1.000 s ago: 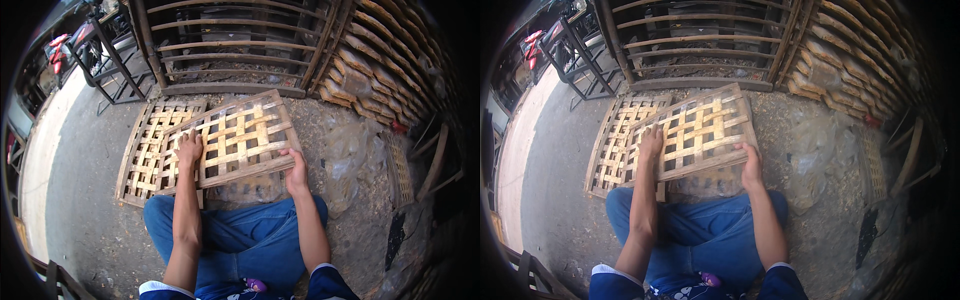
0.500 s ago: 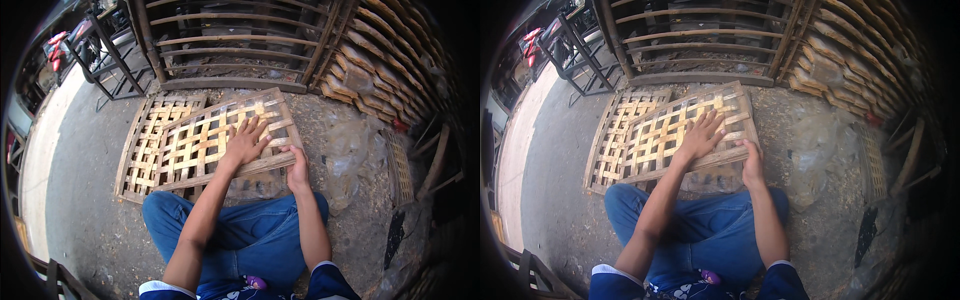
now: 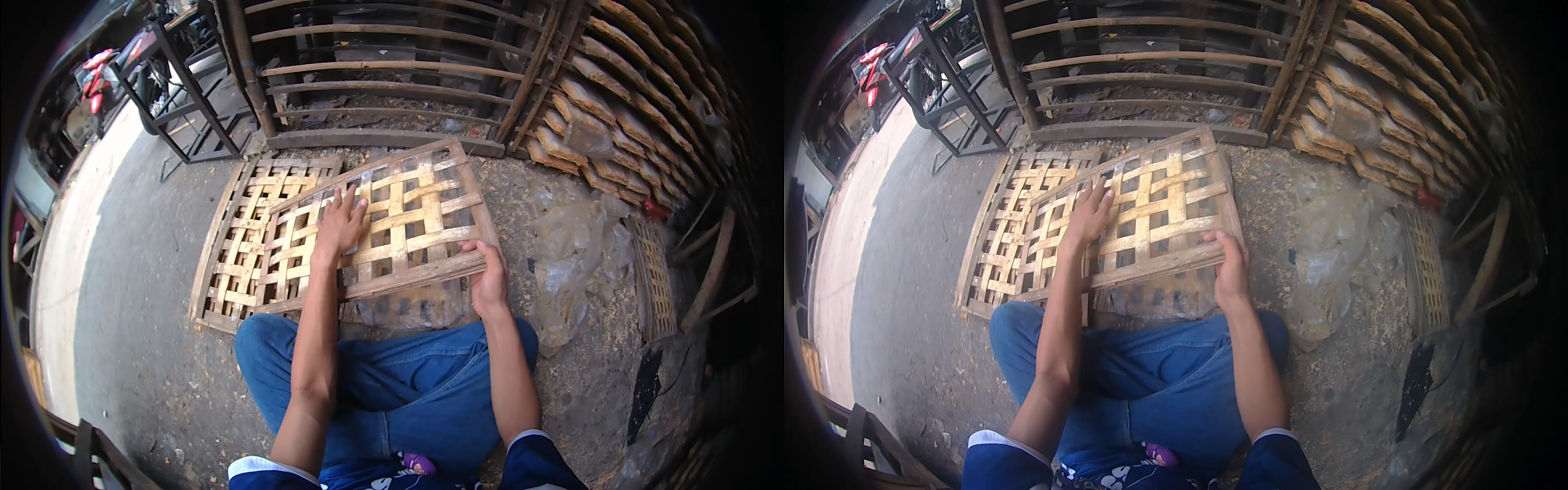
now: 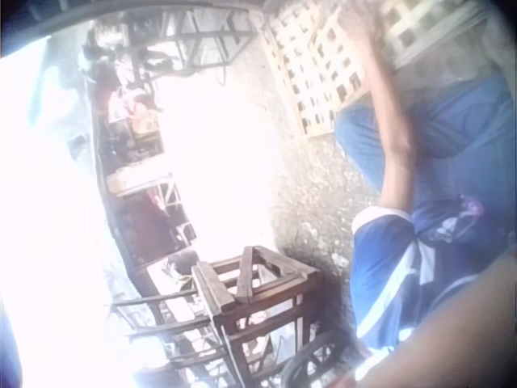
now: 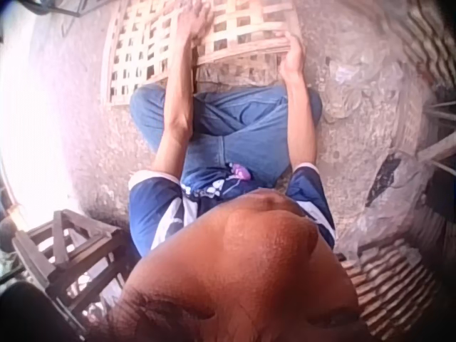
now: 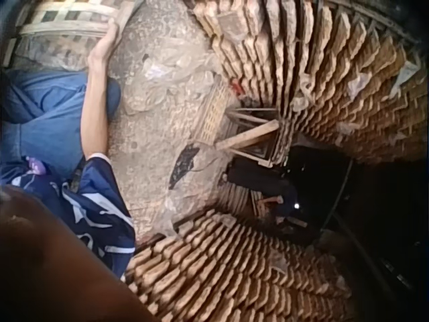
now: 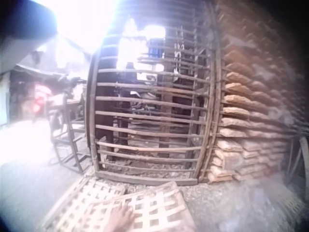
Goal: The person sits on the ground and assembles a wooden lattice tray by placing a clear plastic sheet over the frame and pressing it down. They then lift the tray and place it on a stack of similar trays.
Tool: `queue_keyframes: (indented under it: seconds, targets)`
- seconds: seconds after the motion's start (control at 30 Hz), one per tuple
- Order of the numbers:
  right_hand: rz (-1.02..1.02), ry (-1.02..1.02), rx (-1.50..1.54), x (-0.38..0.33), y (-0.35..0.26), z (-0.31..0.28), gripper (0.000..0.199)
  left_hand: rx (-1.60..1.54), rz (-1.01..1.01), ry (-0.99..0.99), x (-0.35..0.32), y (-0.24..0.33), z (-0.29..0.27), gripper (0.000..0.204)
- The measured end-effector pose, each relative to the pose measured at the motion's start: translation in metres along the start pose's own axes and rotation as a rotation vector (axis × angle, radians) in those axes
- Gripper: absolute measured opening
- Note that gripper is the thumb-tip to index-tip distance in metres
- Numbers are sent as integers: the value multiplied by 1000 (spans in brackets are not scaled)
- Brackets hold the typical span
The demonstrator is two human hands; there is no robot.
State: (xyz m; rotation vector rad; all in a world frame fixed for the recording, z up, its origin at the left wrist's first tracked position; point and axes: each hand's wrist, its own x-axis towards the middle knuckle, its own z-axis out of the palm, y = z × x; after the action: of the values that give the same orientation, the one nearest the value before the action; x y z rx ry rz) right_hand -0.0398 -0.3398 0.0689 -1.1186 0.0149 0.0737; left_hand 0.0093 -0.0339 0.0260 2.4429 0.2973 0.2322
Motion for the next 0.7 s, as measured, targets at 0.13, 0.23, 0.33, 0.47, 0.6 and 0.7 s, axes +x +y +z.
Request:
queue_keyframes:
  seconds: [0.13,0.23,0.33,0.47,0.6,0.7]
  targets:
    - [-11,10,-1,1,-1,-10,25,-117,384,-112,-37,129,10,66]
    - [20,-9,20,2,4,-7,25,111,477,-176,-55,149,27,69]
    - [31,33,15,2,4,-7,24,193,323,-199,-45,134,38,73]
    - [97,74,40,1,2,-5,24,270,142,-177,-26,75,27,72]
    - [51,64,1,0,-4,-9,24,359,-87,-248,-7,10,1,78]
    - [46,7,-2,0,2,3,26,360,-83,-291,7,-68,-20,71]
